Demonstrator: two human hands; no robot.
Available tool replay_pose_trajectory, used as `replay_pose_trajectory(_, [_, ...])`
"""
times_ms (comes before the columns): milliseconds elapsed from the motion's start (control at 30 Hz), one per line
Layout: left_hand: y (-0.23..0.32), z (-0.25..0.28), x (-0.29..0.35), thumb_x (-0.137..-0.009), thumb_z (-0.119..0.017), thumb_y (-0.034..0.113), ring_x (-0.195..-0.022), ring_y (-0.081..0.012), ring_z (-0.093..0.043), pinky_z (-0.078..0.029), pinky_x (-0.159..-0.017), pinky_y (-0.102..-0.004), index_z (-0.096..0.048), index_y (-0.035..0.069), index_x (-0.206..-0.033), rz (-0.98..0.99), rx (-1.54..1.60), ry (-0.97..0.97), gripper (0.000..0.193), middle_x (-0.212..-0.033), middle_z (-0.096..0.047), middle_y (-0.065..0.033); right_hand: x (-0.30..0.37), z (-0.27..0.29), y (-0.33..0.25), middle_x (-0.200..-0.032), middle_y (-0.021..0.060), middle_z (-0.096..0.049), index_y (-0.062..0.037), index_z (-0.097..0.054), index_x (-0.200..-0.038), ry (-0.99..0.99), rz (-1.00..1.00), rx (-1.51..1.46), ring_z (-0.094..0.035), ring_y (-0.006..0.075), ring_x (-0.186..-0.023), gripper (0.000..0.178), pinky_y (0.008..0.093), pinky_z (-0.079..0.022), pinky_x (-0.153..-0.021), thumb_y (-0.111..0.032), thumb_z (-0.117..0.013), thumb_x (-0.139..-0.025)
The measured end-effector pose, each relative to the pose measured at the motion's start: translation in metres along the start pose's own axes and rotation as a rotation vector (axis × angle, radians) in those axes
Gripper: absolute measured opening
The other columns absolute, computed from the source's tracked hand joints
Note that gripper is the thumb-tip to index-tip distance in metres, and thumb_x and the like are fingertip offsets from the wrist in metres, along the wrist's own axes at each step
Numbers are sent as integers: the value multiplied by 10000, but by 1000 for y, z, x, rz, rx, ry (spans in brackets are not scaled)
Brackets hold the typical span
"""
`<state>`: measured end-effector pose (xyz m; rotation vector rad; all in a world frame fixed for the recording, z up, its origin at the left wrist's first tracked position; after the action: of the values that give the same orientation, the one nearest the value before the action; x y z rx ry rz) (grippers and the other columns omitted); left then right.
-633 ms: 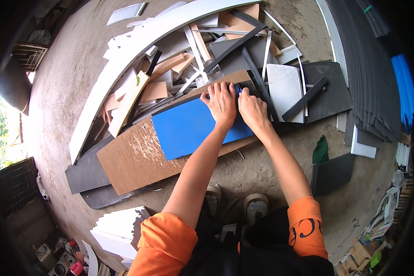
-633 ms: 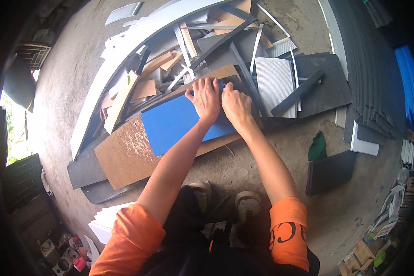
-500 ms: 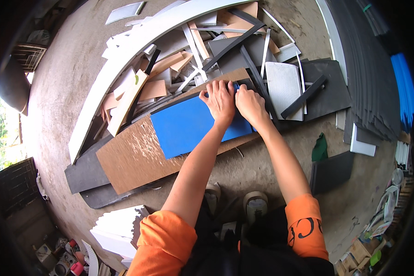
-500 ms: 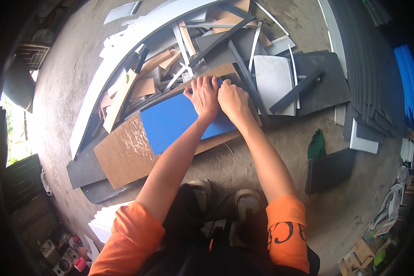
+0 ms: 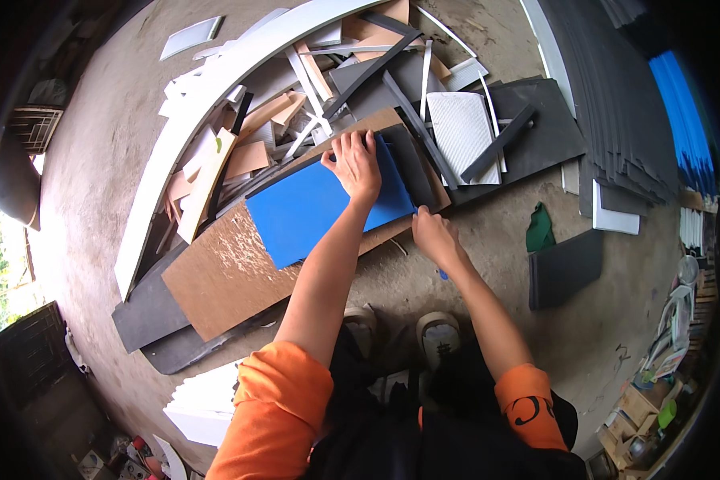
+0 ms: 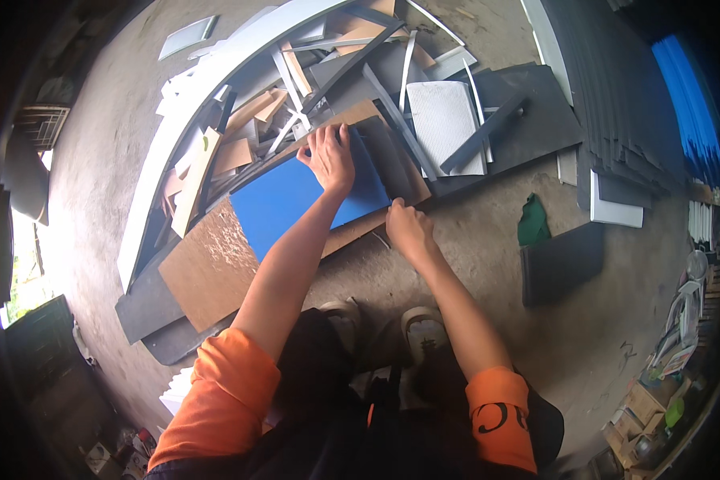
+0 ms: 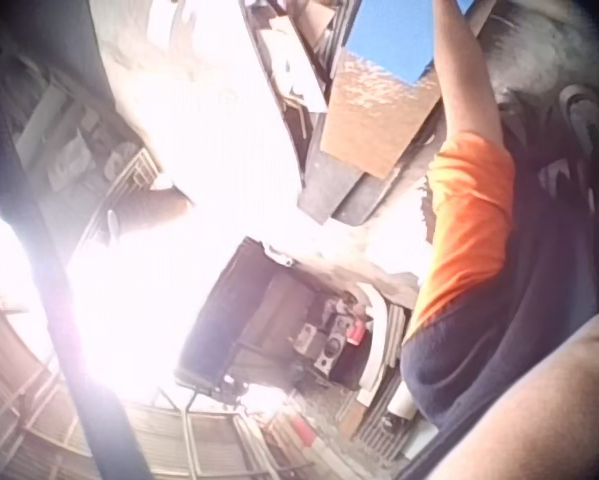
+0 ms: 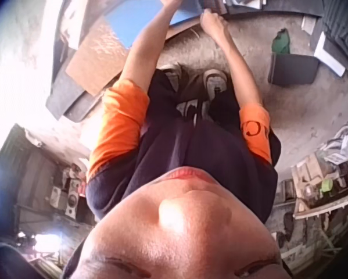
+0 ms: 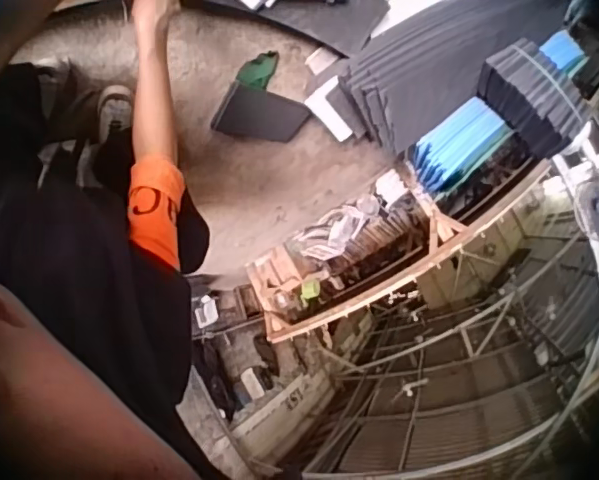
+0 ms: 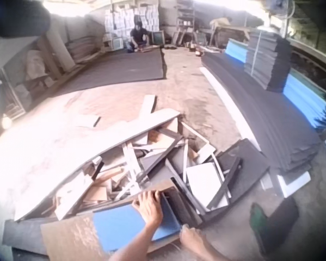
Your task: The person sits on the floor and uses a utility knife to cut various colored sheets of material. They use a blue sheet as a template to trace and cut shapes from black and white sheets, discarding the excess pieces.
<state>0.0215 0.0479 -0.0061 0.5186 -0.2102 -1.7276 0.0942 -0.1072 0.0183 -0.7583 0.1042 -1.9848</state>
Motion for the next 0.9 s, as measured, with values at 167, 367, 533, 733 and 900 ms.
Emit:
replay_pose_trajectory(167, [7,0,-5,-858,-470,323,-974,-179,-472,-254,-886,-445,-585,117,-890,3,22,-10,238,-960,-558,-8,15,-13,11,-656,234,-582,-3,-451,-865,67,-13,8,-583,411,-666,218,494,-461,-612,-218,-416,-876])
replay_pose_trajectory(367, [9,-6,-9,-872,-438,311,-984,-178,-472,-252,-894,-443,-585,124,-906,1,-15,-11,241,-957,-563,-9,27,-19,15,-625,201,-589,2,-463,-855,46,-29,60,-609,366,-661,208,433,-493,-557,-200,-417,-873])
replay_pose_trajectory(533, [2,-4,-12,-884,-410,300,-954,-178,-472,-261,-868,-430,-578,120,-897,4,-72,-34,246,-914,-556,-14,28,9,5,-597,194,-580,-15,-465,-869,57,5,26,-596,381,-614,198,423,-482,-525,-207,-418,-875])
replay_pose_trajectory(733, [8,-4,-10,-891,-394,283,-934,-186,-467,-266,-852,-410,-565,103,-878,5,-18,-28,249,-888,-543,-23,-63,47,-33,-564,184,-576,-23,-468,-854,364,150,91,-605,342,-577,207,420,-493,-509,-219,-406,-880])
replay_pose_trajectory(900, [4,-4,-11,-883,-414,289,-930,-194,-467,-267,-853,-407,-555,86,-862,9,-2,-18,249,-881,-539,-33,-97,39,-49,-556,179,-576,-22,-467,-840,375,219,85,-605,339,-564,215,416,-497,-507,-223,-403,-881])
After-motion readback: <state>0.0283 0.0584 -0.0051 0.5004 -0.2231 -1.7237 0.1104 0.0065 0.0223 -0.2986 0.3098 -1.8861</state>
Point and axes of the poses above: each hand's wrist, its own x-axis away from the middle knuckle, its own z-axis out of the back of the hand, y = z × x, the point moved 3 cm from there along -x, towards the middle knuckle
